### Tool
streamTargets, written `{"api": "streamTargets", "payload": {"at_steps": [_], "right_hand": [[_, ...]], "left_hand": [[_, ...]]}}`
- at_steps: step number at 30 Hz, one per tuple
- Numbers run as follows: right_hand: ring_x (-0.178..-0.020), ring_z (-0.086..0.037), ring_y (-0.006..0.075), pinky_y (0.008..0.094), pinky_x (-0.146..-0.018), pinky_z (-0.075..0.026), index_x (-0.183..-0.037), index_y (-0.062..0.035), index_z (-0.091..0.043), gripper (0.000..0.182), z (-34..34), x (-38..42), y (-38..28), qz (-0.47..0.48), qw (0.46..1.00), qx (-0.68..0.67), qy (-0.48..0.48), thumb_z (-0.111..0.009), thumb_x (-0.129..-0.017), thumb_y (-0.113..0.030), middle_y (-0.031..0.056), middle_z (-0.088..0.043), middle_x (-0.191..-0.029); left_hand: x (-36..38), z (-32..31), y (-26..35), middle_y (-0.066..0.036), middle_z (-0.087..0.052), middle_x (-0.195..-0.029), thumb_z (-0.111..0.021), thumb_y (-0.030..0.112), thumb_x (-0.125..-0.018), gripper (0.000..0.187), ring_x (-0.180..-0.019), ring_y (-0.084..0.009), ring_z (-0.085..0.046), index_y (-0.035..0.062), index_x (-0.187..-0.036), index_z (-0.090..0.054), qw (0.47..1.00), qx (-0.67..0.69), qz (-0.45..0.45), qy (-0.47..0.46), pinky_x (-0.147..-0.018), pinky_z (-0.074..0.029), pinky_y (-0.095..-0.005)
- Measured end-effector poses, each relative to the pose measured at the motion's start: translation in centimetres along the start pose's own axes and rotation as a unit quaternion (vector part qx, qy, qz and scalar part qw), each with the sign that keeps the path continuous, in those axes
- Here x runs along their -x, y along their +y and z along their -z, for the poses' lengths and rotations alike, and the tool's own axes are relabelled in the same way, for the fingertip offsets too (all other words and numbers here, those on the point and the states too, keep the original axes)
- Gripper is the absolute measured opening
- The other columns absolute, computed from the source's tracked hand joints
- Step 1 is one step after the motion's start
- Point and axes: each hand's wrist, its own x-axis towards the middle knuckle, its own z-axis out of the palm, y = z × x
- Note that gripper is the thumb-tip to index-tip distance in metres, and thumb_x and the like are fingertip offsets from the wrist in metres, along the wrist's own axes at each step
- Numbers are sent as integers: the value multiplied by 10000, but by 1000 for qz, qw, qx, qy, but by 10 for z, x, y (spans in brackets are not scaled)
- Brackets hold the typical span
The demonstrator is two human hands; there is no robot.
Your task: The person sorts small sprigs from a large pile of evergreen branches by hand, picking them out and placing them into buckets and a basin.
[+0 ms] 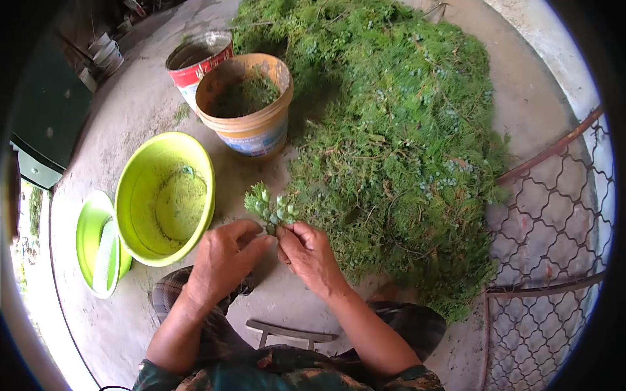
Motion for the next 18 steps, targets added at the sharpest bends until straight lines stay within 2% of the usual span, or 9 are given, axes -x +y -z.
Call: {"api": "streamTargets", "payload": {"at_steps": [5, 8, 9, 11, 13, 14, 15, 17, 18], "right_hand": [[-532, -439, 35, 204, -455, -344, -827, -37, -565, 170, 4, 17, -9, 76, 995, 56, 19, -524, -945, -153, -7, -528, -625], [-508, -421, 34, 197, -439, -332, -828, -39, -556, 183, 10, 18, -9, 99, 991, 89, 6, -517, -952, -168, -2, -521, -618], [-508, -421, 34, 197, -439, -332, -828, -39, -556, 183, 13, 18, -11, 99, 991, 87, 8, -517, -952, -168, -2, -521, -618], [-472, -371, 39, 198, -401, -303, -840, -44, -549, 172, 19, 18, -17, 32, 994, -84, -62, -542, -947, -179, -2, -471, -599], [-464, -359, 39, 196, -397, -292, -853, -38, -557, 181, 19, 18, -22, 13, 992, -116, -56, -553, -943, -194, 0, -466, -595], [-461, -356, 40, 195, -397, -292, -852, -35, -557, 185, 20, 20, -25, -1, 992, -111, -59, -554, -943, -196, 1, -464, -596], [-458, -352, 41, 194, -397, -291, -851, -33, -556, 189, 22, 20, -27, -15, 992, -105, -63, -554, -944, -198, 3, -463, -596], [-457, -353, 40, 194, -397, -292, -850, -28, -556, 192, 24, 19, -23, -16, 992, -115, -54, -552, -943, -196, -1, -463, -592], [-456, -354, 40, 194, -398, -293, -850, -24, -555, 194, 25, 19, -22, -18, 991, -124, -48, -551, -943, -194, -5, -462, -588]], "left_hand": [[3, -13, 6, -95, -656, -772, -680, 211, -853, 249, -658, -133, -573, -28, -910, -639, 995, 98, -27, 2, -608, -467, -295], [1, -17, 3, -58, -653, -763, -664, 195, -873, 215, -623, -101, -545, -17, -894, -637, 986, 160, -27, -40, -570, -443, -261], [0, -20, 1, -41, -643, -750, -632, 184, -896, 190, -607, -88, -537, -6, -904, -629, 972, 227, -22, -54, -553, -433, -249], [0, -21, 3, -23, -634, -737, -599, 172, -919, 168, -590, -74, -528, 6, -914, -622, 954, 291, -17, -70, -537, -424, -236], [-1, -20, 8, -11, -601, -708, -540, 154, -946, 142, -570, -73, -532, 25, -943, -600, 839, 521, 131, -88, -527, -431, -227], [-3, -22, 7, -11, -582, -696, -509, 157, -956, 135, -552, -79, -531, 42, -958, -579, 805, 574, 134, -70, -487, -422, -210], [-6, -22, 7, -11, -582, -696, -509, 157, -956, 135, -552, -79, -531, 42, -958, -579, 806, 573, 133, -74, -487, -422, -210], [-9, -22, 5, -23, -581, -686, -503, 148, -948, 120, -543, -94, -530, 49, -971, -567, 889, 448, 84, 46, -447, -410, -199], [-13, -26, -4, -43, -599, -734, -485, 137, -939, 110, -575, -109, -548, 58, -979, -550, 896, 436, 59, 65, -412, -410, -207]]}}
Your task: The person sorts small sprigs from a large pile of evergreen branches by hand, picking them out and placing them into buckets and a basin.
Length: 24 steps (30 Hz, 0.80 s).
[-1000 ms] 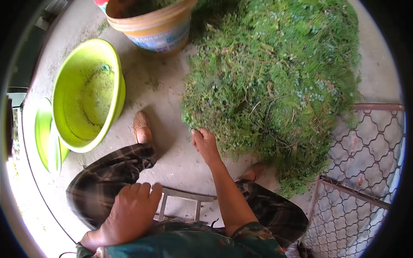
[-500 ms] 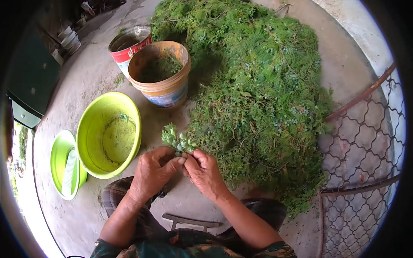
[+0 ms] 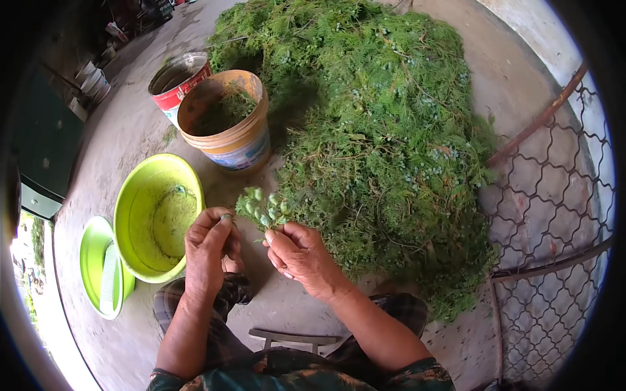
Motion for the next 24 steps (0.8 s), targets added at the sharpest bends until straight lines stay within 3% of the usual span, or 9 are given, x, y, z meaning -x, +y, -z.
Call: {"api": "streamTargets", "payload": {"at_steps": [1, 3, 4, 9, 11, 12, 19, 22, 24], "right_hand": [[-456, -354, 40, 194, -398, -293, -850, -24, -555, 194, 0, 0, 0, 1, 1000, -1, 1, -551, -943, -194, -5, -462, -588], [-466, -370, 36, 201, -403, -299, -846, -23, -556, 188, 0, 1, -1, 24, 995, 93, 27, -541, -940, -184, -17, -468, -579], [-466, -370, 36, 201, -403, -299, -846, -23, -556, 188, 2, 0, 0, 24, 995, 92, 27, -541, -940, -184, -17, -468, -579], [-513, -400, 48, 259, -455, -349, -773, -14, -535, 162, 5, -6, 22, 126, 952, 271, 71, -573, -883, -127, -8, -483, -569], [-517, -394, 49, 262, -457, -348, -772, -10, -532, 152, 2, -3, 19, 124, 954, 266, 66, -575, -873, -114, -5, -471, -568], [-520, -387, 51, 265, -460, -348, -771, -5, -528, 143, 1, -2, 17, 124, 955, 263, 64, -577, -864, -101, -1, -459, -567], [-525, -383, 47, 263, -462, -345, -759, -3, -523, 147, 3, 2, 9, 129, 951, 277, 51, -571, -865, -93, -8, -451, -571], [-527, -455, 36, 221, -468, -368, -773, -30, -540, 149, 4, 3, 9, 120, 943, 308, 28, -559, -903, -101, -21, -523, -602], [-525, -440, 33, 221, -462, -354, -758, -33, -539, 166, 3, 4, 9, 106, 956, 273, 29, -559, -905, -108, -27, -507, -599]], "left_hand": [[0, -1, 3, -43, -599, -734, -485, 137, -939, 110, -575, -109, -548, 58, -979, -550, 1000, -1, 0, -1, -412, -410, -207], [2, -4, 12, -44, -603, -791, -478, 100, -923, 88, -615, -118, -563, 67, -972, -543, 976, 194, 101, -18, -407, -428, -221], [1, -4, 13, -43, -606, -838, -539, 92, -907, 63, -643, -118, -572, 74, -967, -545, 964, 228, 132, -28, -399, -437, -232], [4, -3, 1, 6, -585, -780, -692, 84, -836, 195, -651, -73, -538, 60, -995, -582, 977, 197, 66, -55, -557, -446, -214], [4, -9, 2, 41, -544, -732, -715, 101, -831, 287, -639, -36, -469, 26, -1081, -596, 996, -51, -51, -42, -587, -400, -190], [4, -9, 3, 60, -512, -700, -729, 106, -820, 345, -645, -28, -420, -6, -1121, -603, 993, -106, -37, -37, -585, -372, -190], [8, -4, 1, 39, -508, -672, -742, 98, -799, 265, -635, -47, -434, -2, -1020, -638, 984, -154, -86, -28, -581, -388, -219], [8, -3, 1, 34, -509, -672, -745, 101, -794, 229, -624, -53, -436, 7, -962, -621, 955, -263, -136, -16, -581, -390, -224], [8, -4, -1, 50, -515, -684, -744, 117, -800, 206, -614, -69, -456, 23, -901, -591, 902, -365, -231, 14, -564, -399, -235]]}}
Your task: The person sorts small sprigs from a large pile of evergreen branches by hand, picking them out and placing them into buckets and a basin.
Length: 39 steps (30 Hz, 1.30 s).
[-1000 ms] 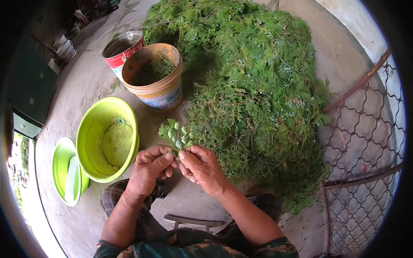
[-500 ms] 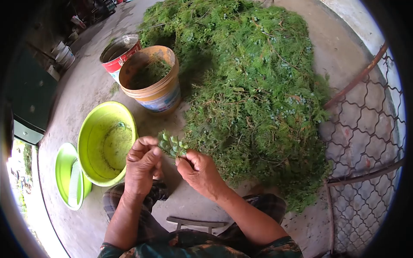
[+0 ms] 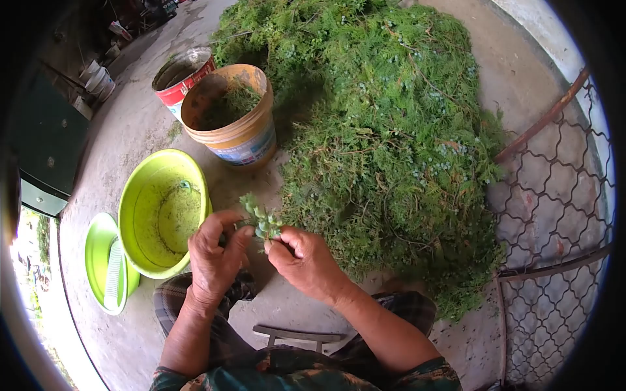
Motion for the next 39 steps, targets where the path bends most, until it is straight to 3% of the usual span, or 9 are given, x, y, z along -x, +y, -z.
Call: {"api": "streamTargets", "payload": {"at_steps": [4, 9, 16, 23, 27, 30, 32, 33, 39], "right_hand": [[-533, -424, 28, 219, -464, -339, -746, -38, -534, 181, 3, 0, -19, -59, 993, -84, -59, -557, -908, -117, -37, -490, -599], [-555, -406, 19, 214, -470, -329, -740, -47, -518, 189, 4, 8, 1, 8, 998, -5, -59, -554, -911, -118, -51, -479, -619], [-555, -359, 46, 262, -473, -324, -720, 0, -520, 171, 3, 8, -1, -26, 998, -31, -38, -569, -861, -83, -16, -426, -602], [-549, -360, 43, 263, -472, -325, -758, 7, -554, 146, 5, 8, -2, -37, 998, -13, -52, -568, -863, -93, -19, -433, -594], [-547, -362, 38, 256, -470, -318, -762, 9, -554, 156, 2, 8, -1, -36, 997, -19, -61, -569, -866, -107, -24, -436, -587], [-567, -409, 33, 230, -483, -346, -742, -30, -534, 170, 8, 7, -13, -50, 995, 21, -82, -566, -893, -101, -48, -464, -630], [-564, -399, 33, 234, -478, -340, -729, -31, -526, 178, 7, 11, -4, -29, 996, 11, -81, -569, -889, -95, -47, -453, -621], [-562, -389, 33, 238, -473, -333, -716, -31, -518, 186, 6, 12, 0, -5, 997, 1, -80, -572, -884, -90, -46, -443, -612], [-548, -353, 38, 256, -464, -316, -685, -17, -470, 224, 9, 13, 0, 4, 996, 73, -47, -580, -870, -78, -37, -412, -577]], "left_hand": [[-3, 7, 12, 73, -474, -665, -653, 166, -889, 118, -539, -32, -374, 84, -848, -579, 895, 383, 229, 4, -449, -302, -207], [-19, 40, -6, 73, -424, -628, -552, 221, -948, 159, -483, -8, -295, 113, -833, -534, 921, 282, 162, 215, -415, -225, -180], [-13, 34, -3, 3, -533, -791, -588, 151, -897, 135, -506, -44, -401, 66, -1000, -566, 756, 559, 336, -58, -405, -277, -159], [-4, 20, 1, 78, -502, -718, -730, 78, -809, 240, -593, -11, -416, 45, -1037, -661, 941, 262, 194, -95, -518, -346, -174], [-2, 17, 5, 59, -534, -714, -726, 32, -793, 216, -619, -27, -429, 23, -1000, -663, 947, 230, 205, -90, -555, -373, -188], [-2, 12, 5, 19, -569, -733, -678, 89, -833, 154, -651, -37, -458, 3, -956, -641, 990, 89, 50, 97, -575, -383, -194], [-18, 29, -4, -6, -574, -759, -609, 137, -875, 123, -649, -59, -490, 14, -882, -614, 932, 210, 188, 229, -550, -387, -191], [-22, 48, -15, 30, -515, -715, -596, 177, -886, 105, -570, -28, -386, 78, -920, -593, 894, 325, 239, 195, -394, -253, -192], [-11, 36, -5, -82, -575, -861, -510, 116, -857, 149, -607, -109, -510, 45, -982, -549, 737, 600, 309, -35, -404, -363, -201]]}}
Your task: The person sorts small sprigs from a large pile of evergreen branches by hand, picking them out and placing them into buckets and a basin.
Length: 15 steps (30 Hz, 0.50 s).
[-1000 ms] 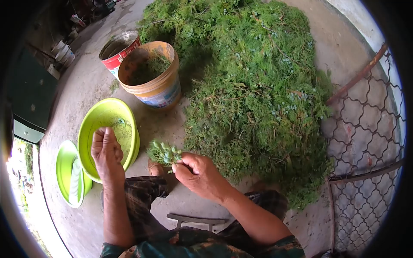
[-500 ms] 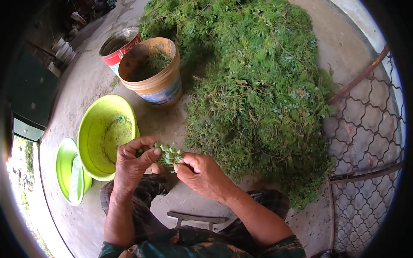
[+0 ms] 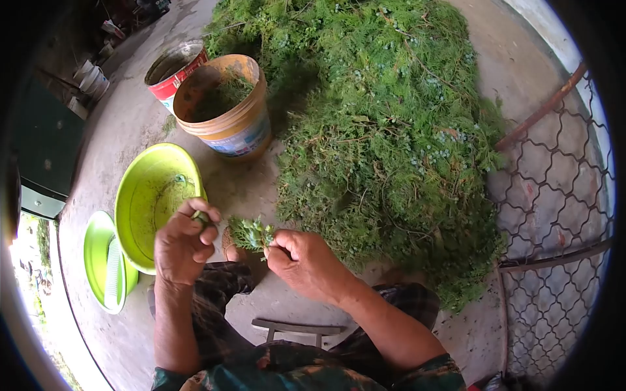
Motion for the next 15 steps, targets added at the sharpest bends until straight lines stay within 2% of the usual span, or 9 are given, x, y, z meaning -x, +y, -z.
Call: {"api": "streamTargets", "payload": {"at_steps": [2, 3, 4, 6, 7, 10, 12, 15], "right_hand": [[-545, -351, 42, 262, -464, -318, -687, -10, -467, 221, -1, 0, 0, 19, 1000, 12, 7, -580, -866, -76, -24, -407, -571], [-542, -349, 47, 269, -463, -320, -689, -4, -465, 219, -2, 0, 1, 37, 999, 23, 16, -581, -861, -74, -12, -402, -566], [-542, -349, 47, 269, -463, -320, -689, -4, -465, 219, -2, 0, 2, 36, 999, 23, 16, -581, -861, -74, -12, -402, -566], [-469, -422, 129, 333, -468, -381, -770, 16, -553, 120, -2, 0, 4, 23, 998, 59, 15, -578, -833, -83, 135, -482, -554], [-469, -422, 129, 333, -468, -381, -770, 16, -553, 120, -2, 0, 5, 21, 998, 59, 15, -578, -833, -83, 135, -482, -554], [-453, -463, 173, 349, -471, -399, -768, 13, -561, 114, -5, -1, 6, 34, 997, 64, 34, -585, -823, -84, 153, -503, -562], [-453, -500, 230, 361, -480, -417, -759, 17, -565, 119, -5, -1, 6, 37, 996, 80, 25, -589, -813, -86, 169, -519, -570], [-468, -528, 261, 370, -492, -429, -747, 19, -564, 125, -7, -2, 8, 56, 995, 75, 35, -587, -809, -86, 182, -524, -572]], "left_hand": [[-2, 0, -6, -76, -595, -862, -538, 90, -855, 117, -615, -115, -527, 55, -965, -562, 993, -76, 86, -20, -406, -384, -210], [0, -8, -10, -25, -594, -803, -628, 102, -854, 131, -616, -74, -506, 43, -968, -603, 983, -153, 93, 23, -429, -367, -196], [0, -12, -14, -25, -594, -803, -628, 102, -854, 131, -616, -74, -506, 43, -968, -603, 983, -154, 94, 23, -429, -367, -196], [3, -15, -25, 35, -574, -760, -718, 141, -826, 205, -603, -32, -459, 26, -979, -642, 931, -363, 33, 18, -470, -358, -190], [2, -11, -32, 58, -559, -754, -740, 175, -820, 224, -615, -19, -436, 15, -958, -666, 927, -376, -12, 0, -521, -362, -186], [3, -13, -36, 50, -574, -745, -723, 157, -832, 169, -638, -21, -460, 16, -912, -675, 924, -380, -46, -15, -566, -385, -185], [3, -15, -37, 38, -581, -721, -703, 145, -848, 153, -613, -23, -478, 9, -908, -666, 907, -415, -74, -7, -547, -393, -183], [2, -16, -40, 26, -585, -697, -682, 153, -866, 162, -598, -27, -497, 0, -912, -657, 882, -457, -116, 12, -533, -399, -181]]}}
